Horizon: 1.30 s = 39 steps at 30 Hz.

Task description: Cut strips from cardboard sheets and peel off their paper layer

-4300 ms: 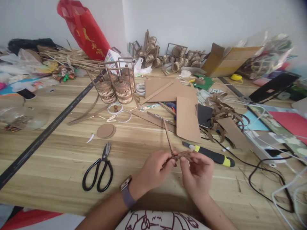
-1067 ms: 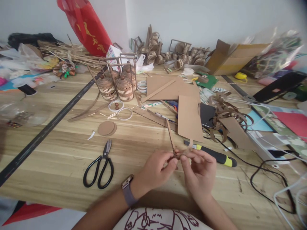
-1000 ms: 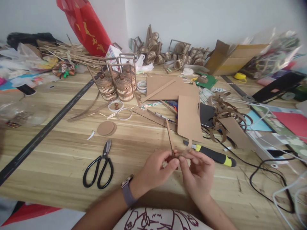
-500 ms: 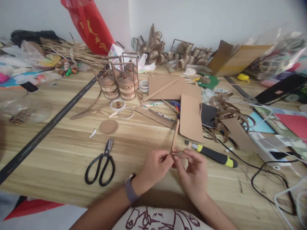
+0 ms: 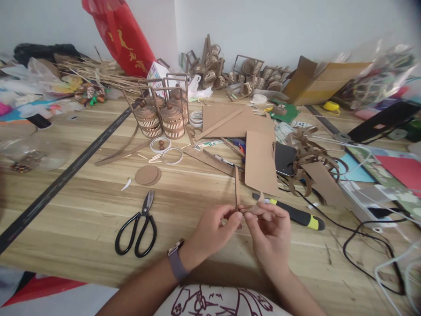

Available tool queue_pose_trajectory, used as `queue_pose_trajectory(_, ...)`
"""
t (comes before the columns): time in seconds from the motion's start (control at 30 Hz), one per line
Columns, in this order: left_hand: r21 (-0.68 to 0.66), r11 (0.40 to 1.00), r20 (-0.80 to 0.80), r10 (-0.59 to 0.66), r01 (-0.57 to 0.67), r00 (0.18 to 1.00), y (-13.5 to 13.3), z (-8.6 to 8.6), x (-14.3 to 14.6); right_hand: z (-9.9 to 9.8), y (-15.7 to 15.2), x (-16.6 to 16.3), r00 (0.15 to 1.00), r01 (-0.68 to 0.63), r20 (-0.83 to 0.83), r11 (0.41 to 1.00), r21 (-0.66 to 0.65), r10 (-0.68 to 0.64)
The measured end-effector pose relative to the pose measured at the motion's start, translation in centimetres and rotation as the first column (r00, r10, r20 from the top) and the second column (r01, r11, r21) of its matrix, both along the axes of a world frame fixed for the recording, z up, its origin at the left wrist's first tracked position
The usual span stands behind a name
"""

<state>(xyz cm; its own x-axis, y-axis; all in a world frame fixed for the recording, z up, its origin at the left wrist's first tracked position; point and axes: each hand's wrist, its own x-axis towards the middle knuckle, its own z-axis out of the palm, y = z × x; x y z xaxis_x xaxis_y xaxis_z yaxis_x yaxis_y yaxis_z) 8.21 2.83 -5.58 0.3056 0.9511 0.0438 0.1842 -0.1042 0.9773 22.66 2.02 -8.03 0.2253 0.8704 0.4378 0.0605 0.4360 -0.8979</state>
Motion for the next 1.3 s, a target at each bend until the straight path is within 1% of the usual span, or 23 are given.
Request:
queue_pose_trajectory(0.1, 0.027, 1.000, -0.003, -0.009, 0.009, 1.000, 0.1, -0.1, 0.0, -0.7, 0.0, 0.4, 0.990, 0.016, 0.142, 0.998, 0.054, -0.024)
queue_pose_trajectory(0.2, 0.032, 0.999, -0.007, 0.011, -0.011, 1.000, 0.1, -0.4, 0.1, -1.3, 0.0, 0.7, 0.953, 0.043, 0.297, 0.995, 0.088, -0.067)
queue_pose_trajectory(0.37, -0.031, 0.999, -0.009, 0.016, -0.017, 1.000, 0.2, -0.6, 0.2, -1.5, -0.1, 0.7, 0.905, 0.060, 0.413, 0.992, 0.114, -0.102)
queue_pose_trajectory(0.47, -0.038, 0.999, -0.007, 0.032, -0.033, 0.999, 0.1, -0.6, 0.3, -1.6, -0.1, 0.4, 0.900, 0.080, 0.417, 0.988, 0.130, -0.128)
queue_pose_trajectory(0.63, 0.037, 0.995, -0.092, 0.091, -0.088, 0.992, -0.1, -0.9, 0.3, -1.8, -0.3, 0.1, 0.916, 0.080, 0.380, 0.987, 0.137, -0.127)
queue_pose_trajectory(0.7, 0.070, 0.994, -0.127, 0.094, -0.085, 0.987, -0.1, -0.9, 0.3, -1.5, -0.3, 0.1, 0.939, 0.071, 0.327, 0.991, 0.111, -0.104)
queue_pose_trajectory(0.8, 0.118, 0.991, -0.154, 0.080, -0.062, 0.985, -0.1, -0.9, 0.1, -0.7, -0.1, 0.0, 0.980, 0.024, 0.194, 0.999, 0.041, -0.031)
queue_pose_trajectory(0.87, 0.138, 0.990, -0.169, 0.061, -0.038, 0.984, 0.0, -0.7, 0.0, -0.2, 0.0, -0.1, 0.995, -0.001, 0.100, 1.000, 0.001, 0.001)
queue_pose_trajectory(0.93, 0.138, 0.990, -0.162, 0.047, -0.025, 0.986, 0.0, -0.6, -0.1, 0.1, 0.0, 0.0, 0.999, -0.005, 0.053, 1.000, -0.010, 0.006)
queue_pose_trajectory(1.0, 0.108, 0.994, -0.131, 0.041, -0.026, 0.991, 0.1, -0.4, -0.1, 0.0, 0.1, 0.1, 0.997, 0.000, 0.082, 1.000, 0.018, -0.002)
queue_pose_trajectory(1.13, 0.062, 0.998, -0.071, 0.017, -0.013, 0.997, 0.1, -0.2, 0.0, -0.7, 0.1, 0.5, 0.963, 0.006, 0.266, 0.993, 0.117, -0.037)
queue_pose_trajectory(1.23, 0.069, 0.998, -0.031, -0.003, 0.005, 1.000, 0.2, -0.2, 0.0, -1.2, 0.0, 0.8, 0.920, 0.017, 0.386, 0.990, 0.137, -0.070)
queue_pose_trajectory(1.3, 0.064, 0.998, -0.023, 0.003, -0.001, 1.000, 0.1, -0.3, 0.0, -1.3, 0.0, 0.9, 0.907, 0.034, 0.412, 0.991, 0.129, -0.085)
